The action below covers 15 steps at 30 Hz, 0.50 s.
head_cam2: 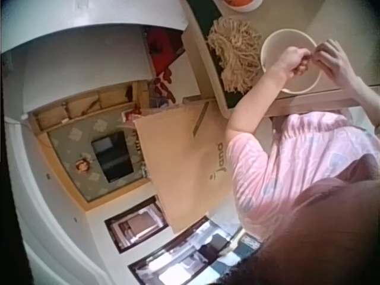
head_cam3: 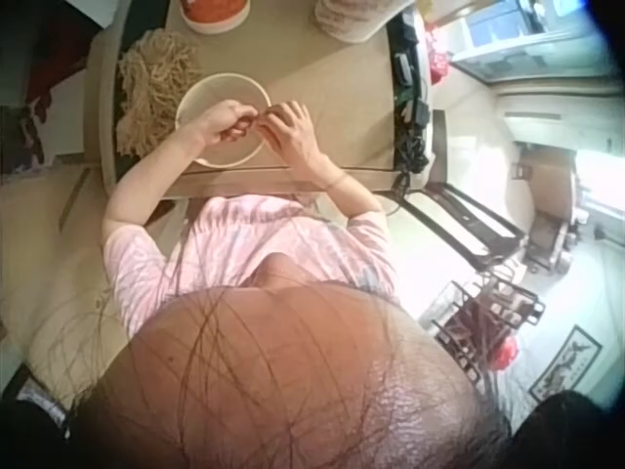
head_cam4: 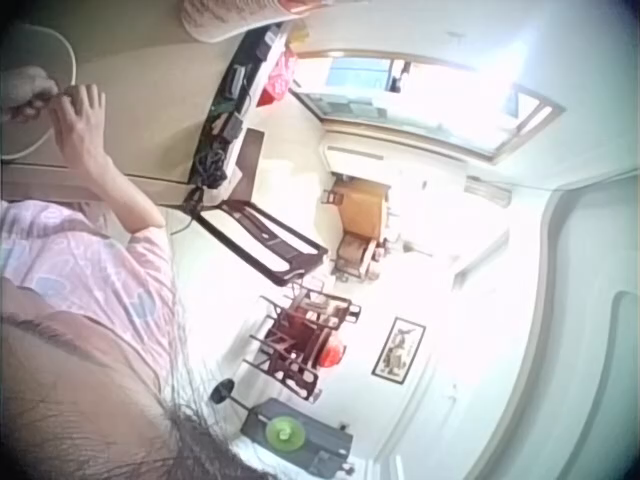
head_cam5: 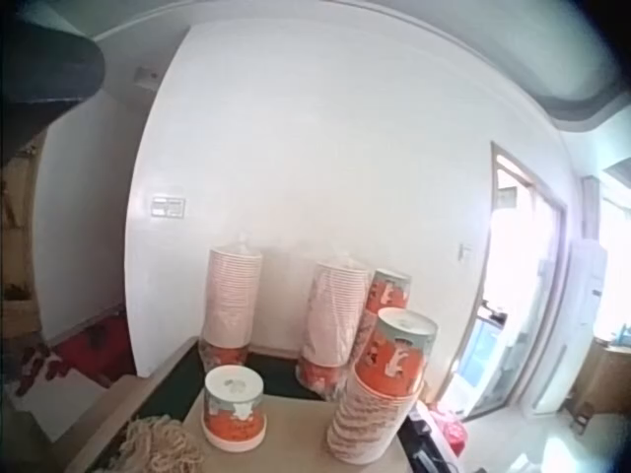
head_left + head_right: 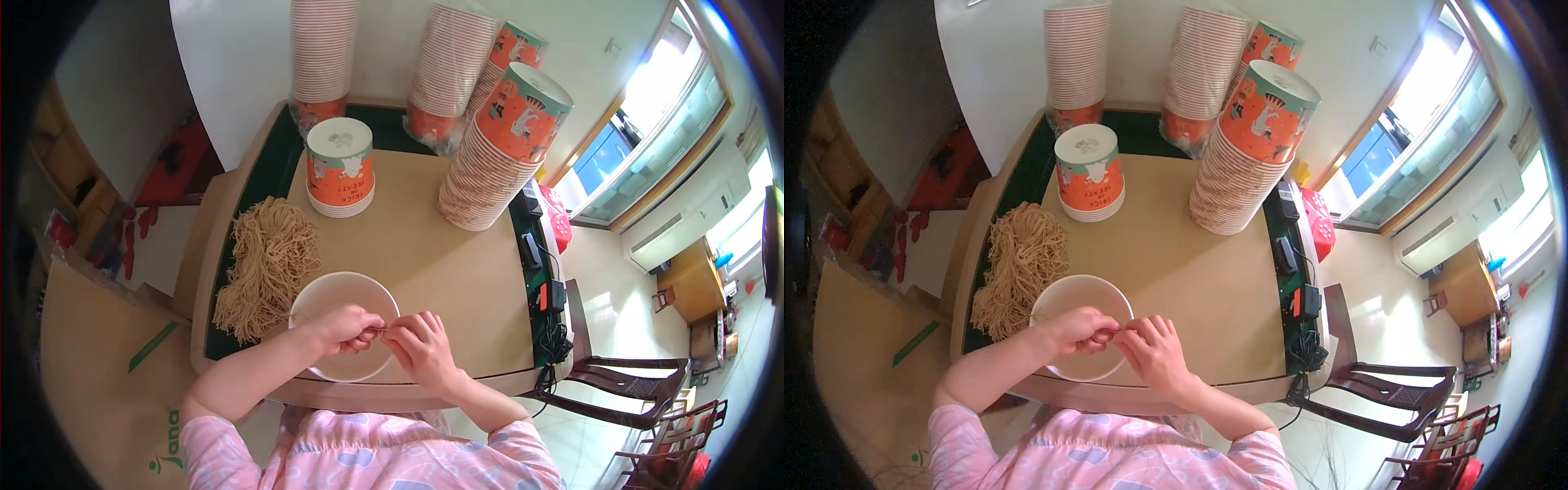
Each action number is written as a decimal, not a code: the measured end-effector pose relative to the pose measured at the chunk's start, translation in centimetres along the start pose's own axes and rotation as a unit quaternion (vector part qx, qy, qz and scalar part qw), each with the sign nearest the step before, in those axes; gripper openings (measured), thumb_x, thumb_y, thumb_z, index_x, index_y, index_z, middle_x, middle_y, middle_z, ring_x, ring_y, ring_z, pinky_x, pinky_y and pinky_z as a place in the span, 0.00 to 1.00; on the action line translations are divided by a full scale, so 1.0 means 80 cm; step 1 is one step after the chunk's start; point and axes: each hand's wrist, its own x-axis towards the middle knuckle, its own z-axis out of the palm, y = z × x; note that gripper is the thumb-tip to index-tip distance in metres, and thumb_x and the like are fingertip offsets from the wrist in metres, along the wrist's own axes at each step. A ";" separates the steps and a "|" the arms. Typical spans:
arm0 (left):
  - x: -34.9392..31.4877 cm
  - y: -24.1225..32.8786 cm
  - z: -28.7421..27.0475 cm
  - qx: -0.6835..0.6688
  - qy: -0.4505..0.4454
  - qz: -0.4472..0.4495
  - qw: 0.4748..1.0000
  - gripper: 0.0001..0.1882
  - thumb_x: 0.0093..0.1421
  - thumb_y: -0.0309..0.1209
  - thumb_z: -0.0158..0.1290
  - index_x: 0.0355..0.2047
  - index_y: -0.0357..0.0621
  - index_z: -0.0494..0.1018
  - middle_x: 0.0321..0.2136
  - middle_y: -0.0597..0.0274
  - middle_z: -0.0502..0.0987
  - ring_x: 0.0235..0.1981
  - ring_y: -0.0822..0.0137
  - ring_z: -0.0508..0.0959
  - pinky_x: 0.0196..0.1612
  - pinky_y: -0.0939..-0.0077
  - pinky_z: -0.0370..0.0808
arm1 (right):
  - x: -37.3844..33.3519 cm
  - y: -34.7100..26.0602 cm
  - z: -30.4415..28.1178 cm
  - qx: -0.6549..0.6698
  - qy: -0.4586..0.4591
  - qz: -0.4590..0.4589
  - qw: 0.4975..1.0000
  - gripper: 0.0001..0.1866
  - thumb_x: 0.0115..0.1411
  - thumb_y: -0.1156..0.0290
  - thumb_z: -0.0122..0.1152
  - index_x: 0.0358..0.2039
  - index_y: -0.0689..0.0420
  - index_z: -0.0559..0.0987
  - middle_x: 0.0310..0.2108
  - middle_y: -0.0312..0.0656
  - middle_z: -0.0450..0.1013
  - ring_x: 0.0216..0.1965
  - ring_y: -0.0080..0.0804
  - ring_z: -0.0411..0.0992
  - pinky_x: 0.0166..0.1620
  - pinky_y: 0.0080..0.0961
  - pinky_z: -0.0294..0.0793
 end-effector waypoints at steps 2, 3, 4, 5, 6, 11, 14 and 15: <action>0.001 -0.001 -0.002 0.014 -0.022 -0.014 1.000 0.09 0.64 0.33 0.48 0.28 0.47 0.73 0.13 0.77 0.57 0.12 0.80 0.56 0.15 0.82 0.49 | 0.002 -0.002 -0.002 0.002 0.001 -0.008 1.000 0.07 0.50 0.73 0.67 0.31 0.52 0.79 0.35 0.35 0.72 0.34 0.34 0.68 0.37 0.32 0.66; 0.001 -0.001 -0.002 0.028 -0.044 -0.028 0.998 0.09 0.64 0.33 0.48 0.27 0.47 0.73 0.13 0.77 0.58 0.12 0.79 0.57 0.15 0.82 0.49 | 0.002 -0.003 -0.003 0.004 0.003 -0.016 1.000 0.07 0.49 0.73 0.67 0.31 0.52 0.80 0.35 0.35 0.72 0.33 0.34 0.68 0.37 0.32 0.66; -0.001 0.000 0.001 0.028 -0.044 -0.028 0.998 0.09 0.64 0.33 0.48 0.27 0.47 0.73 0.13 0.77 0.58 0.12 0.79 0.57 0.15 0.82 0.49 | 0.001 -0.003 -0.003 0.004 0.003 -0.016 1.000 0.07 0.49 0.73 0.67 0.31 0.52 0.80 0.35 0.35 0.72 0.33 0.34 0.68 0.37 0.32 0.66; -0.004 0.002 0.006 0.060 -0.027 -0.016 0.998 0.09 0.64 0.34 0.48 0.28 0.47 0.73 0.13 0.77 0.58 0.12 0.80 0.57 0.15 0.83 0.50 | 0.001 -0.003 -0.003 0.006 0.001 -0.012 1.000 0.07 0.49 0.73 0.67 0.31 0.52 0.80 0.35 0.35 0.71 0.33 0.33 0.68 0.37 0.32 0.66; -0.005 0.003 0.009 0.091 -0.010 -0.004 0.996 0.09 0.65 0.35 0.48 0.28 0.47 0.73 0.13 0.77 0.59 0.12 0.80 0.56 0.16 0.83 0.50 | 0.000 -0.003 -0.003 0.008 -0.001 -0.008 1.000 0.07 0.49 0.73 0.67 0.30 0.51 0.80 0.36 0.35 0.71 0.34 0.33 0.68 0.38 0.32 0.66; -0.003 0.000 0.008 0.060 0.017 0.038 0.997 0.09 0.65 0.35 0.50 0.30 0.46 0.73 0.14 0.77 0.60 0.13 0.82 0.56 0.16 0.85 0.51 | 0.003 -0.004 -0.002 0.016 -0.002 0.000 1.000 0.07 0.51 0.74 0.66 0.31 0.54 0.78 0.35 0.37 0.72 0.33 0.36 0.68 0.38 0.33 0.67; -0.007 0.002 0.011 0.016 0.019 0.070 0.997 0.08 0.64 0.33 0.50 0.31 0.45 0.73 0.15 0.78 0.60 0.13 0.82 0.56 0.15 0.85 0.50 | 0.000 0.000 0.002 0.030 -0.005 0.027 0.999 0.07 0.53 0.75 0.64 0.32 0.56 0.76 0.33 0.39 0.73 0.33 0.38 0.69 0.39 0.33 0.67; -0.009 0.003 0.011 -0.012 0.012 0.082 0.996 0.07 0.64 0.33 0.50 0.31 0.44 0.73 0.15 0.78 0.59 0.13 0.82 0.55 0.15 0.85 0.49 | -0.001 0.000 0.002 0.049 -0.004 0.042 0.998 0.07 0.54 0.76 0.63 0.32 0.57 0.74 0.33 0.40 0.73 0.33 0.39 0.69 0.39 0.33 0.67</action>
